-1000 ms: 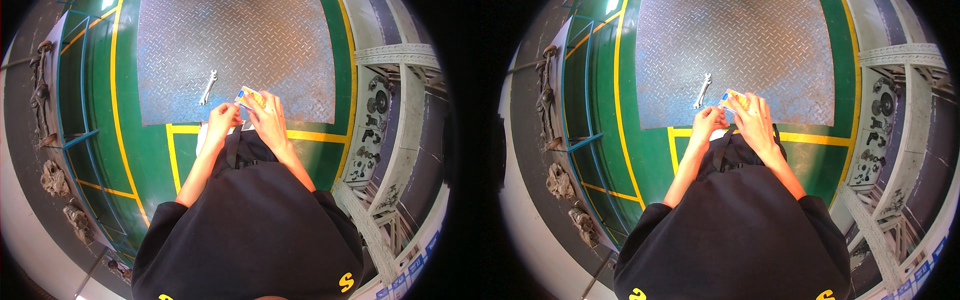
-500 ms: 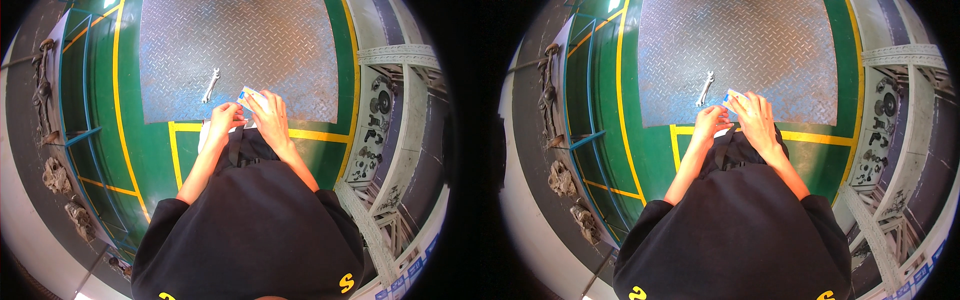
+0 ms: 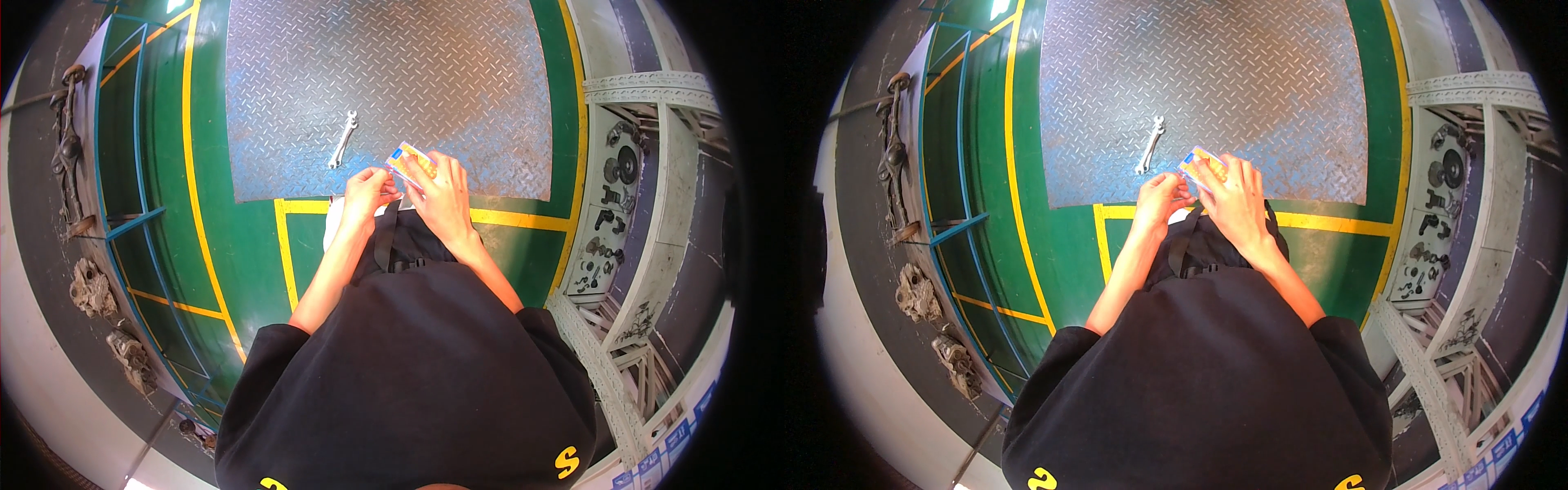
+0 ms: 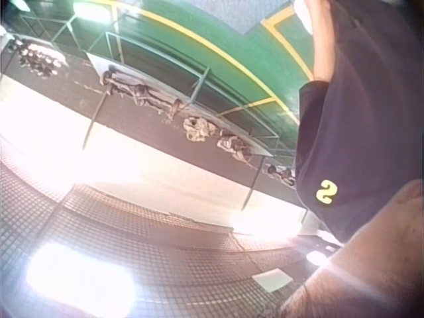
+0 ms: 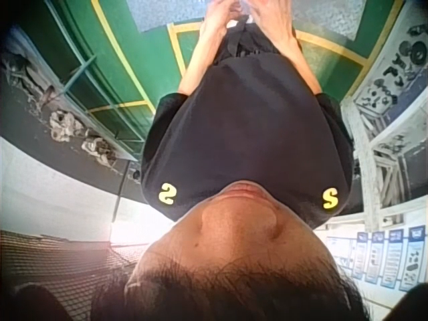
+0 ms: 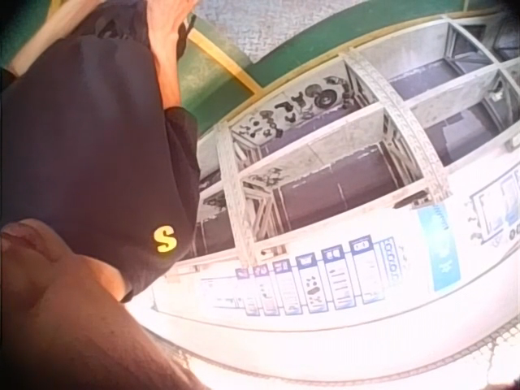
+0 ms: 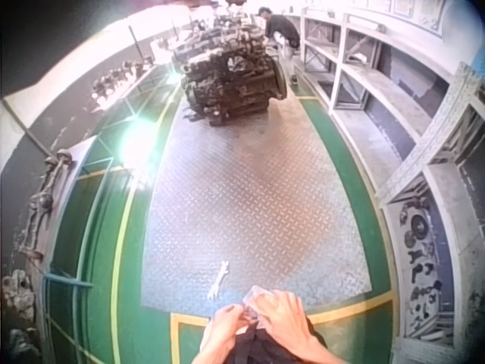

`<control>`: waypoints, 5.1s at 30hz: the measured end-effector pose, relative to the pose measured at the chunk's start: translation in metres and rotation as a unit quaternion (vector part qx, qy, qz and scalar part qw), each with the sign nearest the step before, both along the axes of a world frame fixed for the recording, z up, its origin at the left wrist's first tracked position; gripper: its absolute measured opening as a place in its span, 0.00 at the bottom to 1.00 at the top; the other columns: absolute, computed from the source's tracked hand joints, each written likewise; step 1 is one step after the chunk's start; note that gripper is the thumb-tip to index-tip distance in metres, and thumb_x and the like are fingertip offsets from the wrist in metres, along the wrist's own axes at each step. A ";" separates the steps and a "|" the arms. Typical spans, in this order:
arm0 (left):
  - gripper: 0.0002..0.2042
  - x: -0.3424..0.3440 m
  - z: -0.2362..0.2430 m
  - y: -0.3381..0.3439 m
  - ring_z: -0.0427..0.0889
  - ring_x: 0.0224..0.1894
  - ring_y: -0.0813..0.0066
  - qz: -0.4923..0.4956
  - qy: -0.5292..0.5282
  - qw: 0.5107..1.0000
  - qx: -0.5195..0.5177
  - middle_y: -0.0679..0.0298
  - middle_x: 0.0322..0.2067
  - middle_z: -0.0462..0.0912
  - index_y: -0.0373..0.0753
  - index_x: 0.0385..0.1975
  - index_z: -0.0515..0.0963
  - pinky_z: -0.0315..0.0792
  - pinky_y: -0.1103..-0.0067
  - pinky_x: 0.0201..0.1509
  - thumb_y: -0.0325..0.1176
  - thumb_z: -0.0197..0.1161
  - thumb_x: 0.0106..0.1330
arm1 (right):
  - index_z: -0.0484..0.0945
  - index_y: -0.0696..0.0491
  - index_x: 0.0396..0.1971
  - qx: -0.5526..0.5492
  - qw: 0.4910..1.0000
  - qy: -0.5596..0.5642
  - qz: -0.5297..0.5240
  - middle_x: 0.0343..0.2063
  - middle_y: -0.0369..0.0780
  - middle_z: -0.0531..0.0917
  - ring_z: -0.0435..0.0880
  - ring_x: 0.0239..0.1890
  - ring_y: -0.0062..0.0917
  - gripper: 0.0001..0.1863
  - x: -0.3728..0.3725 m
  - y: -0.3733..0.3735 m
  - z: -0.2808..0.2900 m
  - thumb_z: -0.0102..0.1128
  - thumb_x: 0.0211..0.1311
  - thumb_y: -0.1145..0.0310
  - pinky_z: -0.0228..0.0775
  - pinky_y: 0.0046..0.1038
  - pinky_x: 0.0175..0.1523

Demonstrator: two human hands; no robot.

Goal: The person opens and handles a small box with another person, then walks over to an engine on a platform, sits down, and uses wrenches to work on the engine components.

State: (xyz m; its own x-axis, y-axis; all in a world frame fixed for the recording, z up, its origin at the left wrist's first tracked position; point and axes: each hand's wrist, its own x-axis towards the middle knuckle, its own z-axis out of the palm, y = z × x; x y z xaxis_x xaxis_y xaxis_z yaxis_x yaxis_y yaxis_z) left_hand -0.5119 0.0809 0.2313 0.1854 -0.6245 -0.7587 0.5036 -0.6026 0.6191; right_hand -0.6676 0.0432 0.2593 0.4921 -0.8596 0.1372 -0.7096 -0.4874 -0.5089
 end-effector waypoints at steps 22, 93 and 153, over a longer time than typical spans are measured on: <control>0.12 0.046 -0.072 -0.039 0.83 0.30 0.50 -0.133 -0.538 0.832 0.016 0.49 0.23 0.81 0.34 0.25 0.80 0.74 0.65 0.39 0.38 0.62 0.51 | 0.80 0.54 0.38 0.486 0.862 -0.143 -0.029 0.23 0.42 0.81 0.76 0.25 0.25 0.18 -0.041 0.008 -0.079 0.59 0.60 0.54 0.68 0.28 0.37; 0.19 -0.006 -0.055 -0.002 0.79 0.45 0.66 -0.431 -0.526 0.568 -0.463 0.65 0.46 0.78 0.41 0.44 0.76 0.79 0.75 0.40 0.28 0.62 0.50 | 0.78 0.59 0.29 0.299 0.944 -0.136 -0.038 0.29 0.45 0.79 0.82 0.33 0.38 0.07 -0.041 -0.012 -0.066 0.62 0.52 0.73 0.73 0.35 0.40; 0.10 0.000 -0.052 0.007 0.82 0.39 0.59 -0.397 -0.403 0.683 -0.462 0.60 0.39 0.82 0.39 0.37 0.79 0.77 0.72 0.41 0.29 0.66 0.55 | 0.78 0.55 0.32 0.031 0.934 -0.014 0.355 0.33 0.36 0.81 0.80 0.36 0.30 0.09 -0.063 -0.044 -0.057 0.61 0.53 0.67 0.74 0.30 0.41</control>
State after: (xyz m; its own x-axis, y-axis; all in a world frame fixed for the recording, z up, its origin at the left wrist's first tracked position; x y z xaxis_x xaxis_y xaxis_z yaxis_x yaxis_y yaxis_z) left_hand -0.5119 0.0883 0.1795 -0.3643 -0.9146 0.1755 -0.4835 0.3468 0.8037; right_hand -0.7303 -0.0012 0.2024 0.9383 -0.3243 0.1204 -0.2039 -0.7995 -0.5650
